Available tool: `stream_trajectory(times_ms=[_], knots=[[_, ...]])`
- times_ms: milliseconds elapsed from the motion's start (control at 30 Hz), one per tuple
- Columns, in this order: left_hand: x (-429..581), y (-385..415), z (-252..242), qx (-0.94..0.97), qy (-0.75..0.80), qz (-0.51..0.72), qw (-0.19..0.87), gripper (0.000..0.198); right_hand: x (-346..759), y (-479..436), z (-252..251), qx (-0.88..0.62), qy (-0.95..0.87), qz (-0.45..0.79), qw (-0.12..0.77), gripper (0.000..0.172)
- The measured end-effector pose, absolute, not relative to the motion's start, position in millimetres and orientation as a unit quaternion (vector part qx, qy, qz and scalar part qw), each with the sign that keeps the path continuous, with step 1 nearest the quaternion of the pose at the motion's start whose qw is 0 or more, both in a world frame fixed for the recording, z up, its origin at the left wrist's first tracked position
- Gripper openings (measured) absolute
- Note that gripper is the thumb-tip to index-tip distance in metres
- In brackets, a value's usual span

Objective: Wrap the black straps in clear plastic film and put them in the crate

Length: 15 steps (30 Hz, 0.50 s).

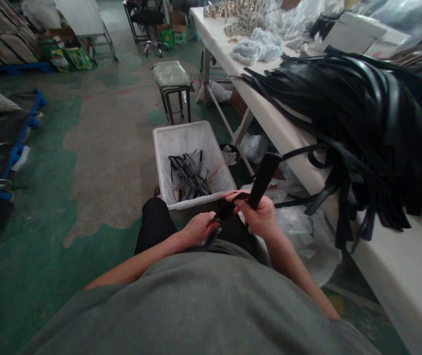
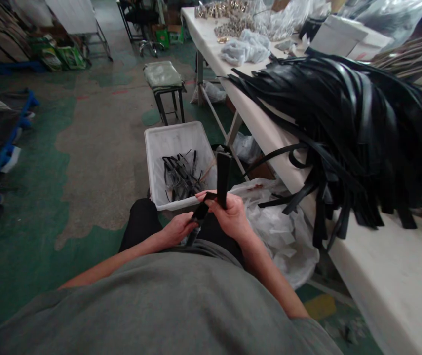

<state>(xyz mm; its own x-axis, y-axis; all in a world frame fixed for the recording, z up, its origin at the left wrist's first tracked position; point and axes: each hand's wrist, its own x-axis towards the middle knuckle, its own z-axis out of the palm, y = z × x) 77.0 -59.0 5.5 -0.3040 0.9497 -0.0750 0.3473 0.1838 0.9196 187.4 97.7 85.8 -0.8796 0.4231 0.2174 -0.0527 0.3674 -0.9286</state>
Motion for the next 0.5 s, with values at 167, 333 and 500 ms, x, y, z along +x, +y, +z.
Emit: stream_trajectory(times_ms=[167,333,500], knots=[[70,-78,-32,0.396,0.662,0.452,0.449,0.015,199,108,73,-0.186,-0.758,0.592,0.200,0.023],[32,-88,-74,-0.041,0.634,0.569,0.522,0.015,232,114,66,-0.213,-0.833,0.483,0.168,0.022],[-49,-44,-67,-0.168,0.606,0.618,0.472,0.019,253,98,65,-0.203,-0.858,0.444,0.158,0.023]])
